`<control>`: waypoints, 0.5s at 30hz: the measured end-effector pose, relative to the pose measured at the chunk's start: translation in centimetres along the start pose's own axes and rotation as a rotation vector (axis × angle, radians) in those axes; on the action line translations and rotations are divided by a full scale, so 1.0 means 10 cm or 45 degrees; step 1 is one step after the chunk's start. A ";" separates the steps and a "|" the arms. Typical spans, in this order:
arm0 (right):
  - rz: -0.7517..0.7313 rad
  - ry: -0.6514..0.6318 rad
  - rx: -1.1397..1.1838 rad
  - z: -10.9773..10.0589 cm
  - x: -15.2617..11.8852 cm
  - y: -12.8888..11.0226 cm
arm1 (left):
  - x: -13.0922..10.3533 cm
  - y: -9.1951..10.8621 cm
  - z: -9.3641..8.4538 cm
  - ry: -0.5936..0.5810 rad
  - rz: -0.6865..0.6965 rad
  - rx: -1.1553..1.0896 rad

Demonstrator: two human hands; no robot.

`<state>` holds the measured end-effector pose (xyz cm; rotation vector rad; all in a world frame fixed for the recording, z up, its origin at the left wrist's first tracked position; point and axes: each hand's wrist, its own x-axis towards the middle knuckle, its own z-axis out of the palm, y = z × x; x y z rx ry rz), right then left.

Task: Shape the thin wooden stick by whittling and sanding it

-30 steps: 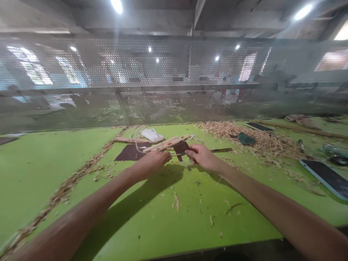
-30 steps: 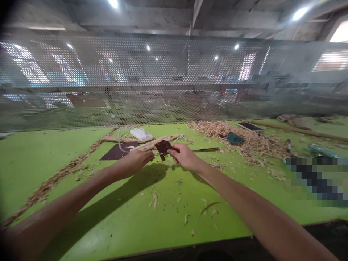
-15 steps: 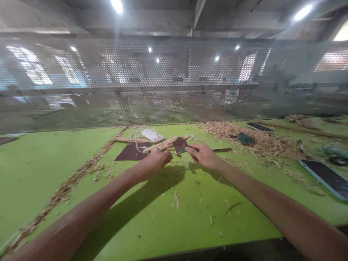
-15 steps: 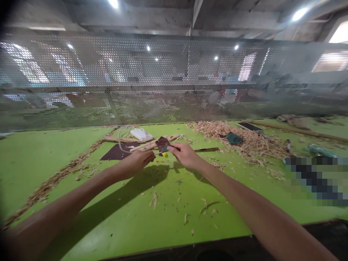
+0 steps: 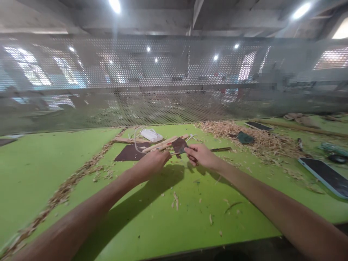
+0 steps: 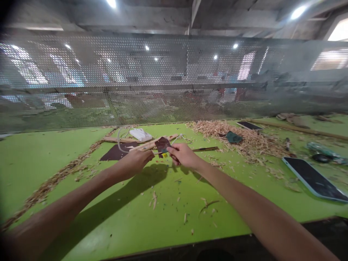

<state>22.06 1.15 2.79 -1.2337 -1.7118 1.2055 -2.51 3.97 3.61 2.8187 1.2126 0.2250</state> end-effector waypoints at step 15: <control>-0.165 0.033 -0.188 0.06 -0.06 -0.06 | -0.04 -0.02 -0.02 -0.117 0.019 -0.575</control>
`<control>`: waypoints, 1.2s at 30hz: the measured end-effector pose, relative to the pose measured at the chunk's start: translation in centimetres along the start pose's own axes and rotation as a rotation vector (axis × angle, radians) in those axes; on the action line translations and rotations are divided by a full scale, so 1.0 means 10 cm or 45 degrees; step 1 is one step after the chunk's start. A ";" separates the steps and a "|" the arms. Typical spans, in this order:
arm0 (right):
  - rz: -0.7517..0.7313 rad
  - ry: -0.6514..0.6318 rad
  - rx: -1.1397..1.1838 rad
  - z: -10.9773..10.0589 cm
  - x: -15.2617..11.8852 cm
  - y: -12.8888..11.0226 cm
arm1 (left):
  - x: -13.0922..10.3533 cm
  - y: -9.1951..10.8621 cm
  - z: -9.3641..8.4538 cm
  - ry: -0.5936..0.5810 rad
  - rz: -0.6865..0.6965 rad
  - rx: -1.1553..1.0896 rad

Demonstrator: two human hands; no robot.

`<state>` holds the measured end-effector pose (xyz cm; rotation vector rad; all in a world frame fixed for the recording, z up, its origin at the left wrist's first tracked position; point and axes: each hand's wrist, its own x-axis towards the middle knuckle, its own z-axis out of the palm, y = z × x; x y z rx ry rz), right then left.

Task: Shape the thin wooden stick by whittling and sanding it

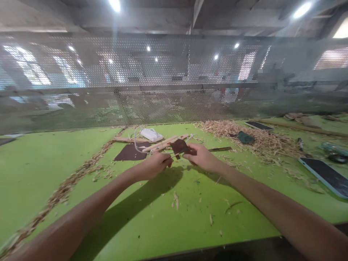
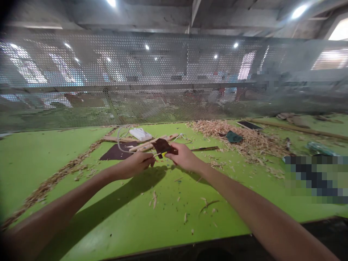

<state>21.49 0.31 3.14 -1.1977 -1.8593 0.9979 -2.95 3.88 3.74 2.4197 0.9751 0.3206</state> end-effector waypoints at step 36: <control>0.005 0.170 -0.094 -0.17 0.04 0.09 | -0.01 -0.14 -0.07 -0.211 -0.066 -0.461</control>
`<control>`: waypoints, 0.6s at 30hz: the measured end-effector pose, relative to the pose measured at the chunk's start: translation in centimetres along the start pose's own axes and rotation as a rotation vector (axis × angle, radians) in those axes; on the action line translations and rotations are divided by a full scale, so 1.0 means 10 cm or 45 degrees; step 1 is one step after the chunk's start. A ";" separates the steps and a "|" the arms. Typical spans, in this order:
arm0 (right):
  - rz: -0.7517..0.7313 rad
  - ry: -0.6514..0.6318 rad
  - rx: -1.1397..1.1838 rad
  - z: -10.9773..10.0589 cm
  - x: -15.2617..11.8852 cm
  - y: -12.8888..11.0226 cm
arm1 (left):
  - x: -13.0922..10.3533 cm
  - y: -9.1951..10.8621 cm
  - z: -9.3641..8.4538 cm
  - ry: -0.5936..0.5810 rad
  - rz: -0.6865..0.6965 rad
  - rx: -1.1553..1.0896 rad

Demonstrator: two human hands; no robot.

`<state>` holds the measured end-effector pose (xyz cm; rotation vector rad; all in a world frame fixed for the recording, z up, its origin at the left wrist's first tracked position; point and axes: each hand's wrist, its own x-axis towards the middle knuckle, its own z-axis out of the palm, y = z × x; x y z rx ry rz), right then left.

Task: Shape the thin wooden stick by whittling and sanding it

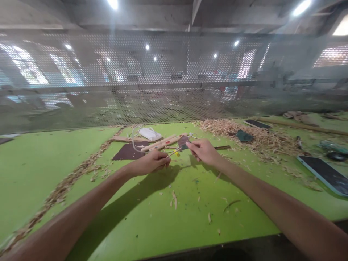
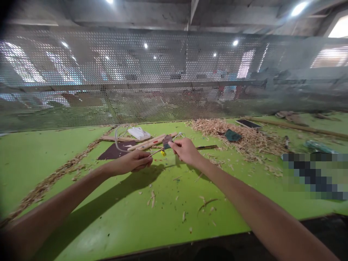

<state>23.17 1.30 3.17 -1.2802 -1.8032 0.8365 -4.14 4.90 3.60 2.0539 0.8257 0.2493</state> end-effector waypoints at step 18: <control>0.088 -0.188 0.244 0.07 -0.04 -0.17 | -0.04 0.18 0.11 0.059 0.069 0.148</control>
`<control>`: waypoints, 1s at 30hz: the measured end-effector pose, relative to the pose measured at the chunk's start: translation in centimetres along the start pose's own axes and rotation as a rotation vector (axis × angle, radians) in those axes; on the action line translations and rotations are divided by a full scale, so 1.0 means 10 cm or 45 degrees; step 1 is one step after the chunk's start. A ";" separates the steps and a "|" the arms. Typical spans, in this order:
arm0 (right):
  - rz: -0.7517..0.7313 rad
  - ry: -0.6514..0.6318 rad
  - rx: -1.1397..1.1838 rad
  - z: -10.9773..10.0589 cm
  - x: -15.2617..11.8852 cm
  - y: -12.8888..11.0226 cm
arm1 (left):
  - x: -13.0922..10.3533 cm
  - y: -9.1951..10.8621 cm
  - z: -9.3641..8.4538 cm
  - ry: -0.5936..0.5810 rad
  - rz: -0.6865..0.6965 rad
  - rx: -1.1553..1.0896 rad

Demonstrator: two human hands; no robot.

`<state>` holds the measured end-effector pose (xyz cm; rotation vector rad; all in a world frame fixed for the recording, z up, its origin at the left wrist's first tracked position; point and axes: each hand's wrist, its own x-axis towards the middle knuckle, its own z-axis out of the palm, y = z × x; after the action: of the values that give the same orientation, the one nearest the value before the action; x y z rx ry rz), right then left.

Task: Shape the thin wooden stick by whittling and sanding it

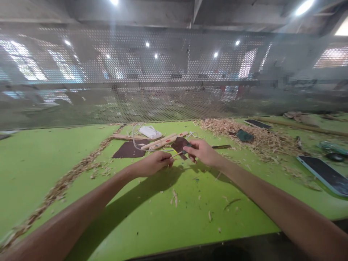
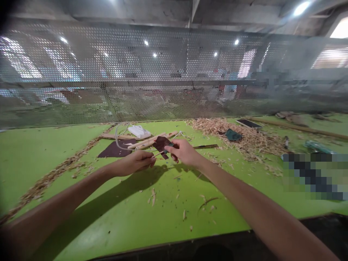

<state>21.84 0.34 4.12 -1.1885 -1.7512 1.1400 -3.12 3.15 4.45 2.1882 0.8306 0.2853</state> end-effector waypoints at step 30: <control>0.028 0.022 0.027 0.04 0.07 0.17 | 0.08 0.11 0.10 0.178 -0.166 0.922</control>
<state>21.79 1.21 2.50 -1.2046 -1.7124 1.1551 -1.50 2.55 4.52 2.7776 1.2992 0.0715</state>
